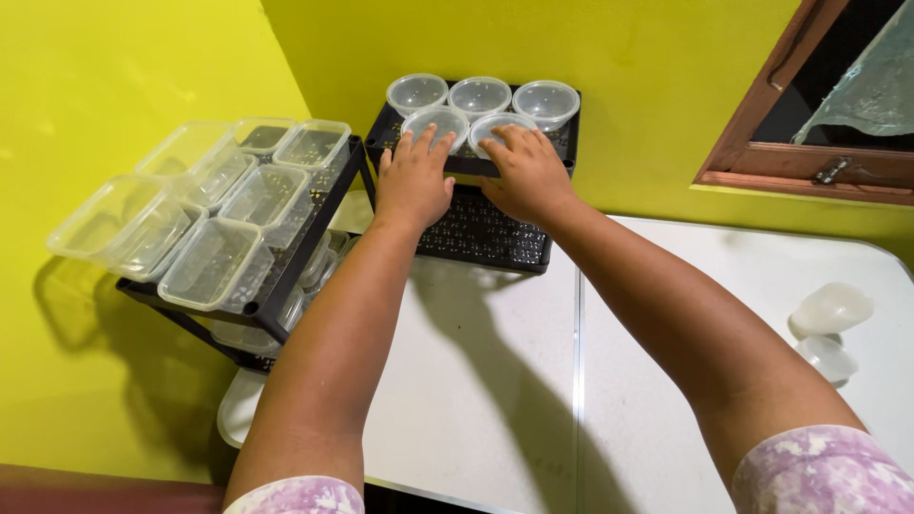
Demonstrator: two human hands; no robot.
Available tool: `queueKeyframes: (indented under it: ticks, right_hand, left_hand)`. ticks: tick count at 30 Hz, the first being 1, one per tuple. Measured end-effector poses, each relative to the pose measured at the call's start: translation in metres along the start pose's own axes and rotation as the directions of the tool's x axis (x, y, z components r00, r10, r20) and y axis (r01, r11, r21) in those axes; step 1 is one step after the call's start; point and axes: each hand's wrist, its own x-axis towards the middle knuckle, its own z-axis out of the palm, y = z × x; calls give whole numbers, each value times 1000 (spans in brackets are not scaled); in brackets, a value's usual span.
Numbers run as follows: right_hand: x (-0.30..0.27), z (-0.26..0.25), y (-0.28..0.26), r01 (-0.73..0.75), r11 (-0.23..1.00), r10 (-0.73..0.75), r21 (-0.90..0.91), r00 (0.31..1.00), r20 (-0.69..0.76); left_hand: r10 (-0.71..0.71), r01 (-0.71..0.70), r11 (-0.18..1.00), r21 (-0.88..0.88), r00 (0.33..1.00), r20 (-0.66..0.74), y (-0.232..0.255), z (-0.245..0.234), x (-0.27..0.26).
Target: The person repeatedly picks up small clear plastic containers and lids from a white table, aligns and presses the lids onto the containers, then places the closed containers onto a black multi-tiered rack. The process is repeated for several containers in sequence.
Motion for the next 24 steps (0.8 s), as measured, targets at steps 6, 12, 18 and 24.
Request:
queueKeyframes:
  ticks: [6, 12, 18, 24]
  right_hand:
    - [2, 0, 1, -27, 999, 26, 25, 998, 53]
    - [-3, -15, -5, 9, 1000, -9, 0, 999, -42]
    - [-61, -33, -14, 86, 994, -71, 69, 977, -199]
    - [-185, -33, -24, -114, 944, 126, 310, 992, -18]
  left_hand:
    - [-17, 17, 1000, -10, 1000, 26, 2, -3, 0]
    - [31, -50, 995, -83, 976, -216, 11, -5, -12]
    - [-1, -108, 933, -344, 953, -303, 47, 17, -72]
    - [-13, -82, 830, -552, 986, -166, 107, 67, -151]
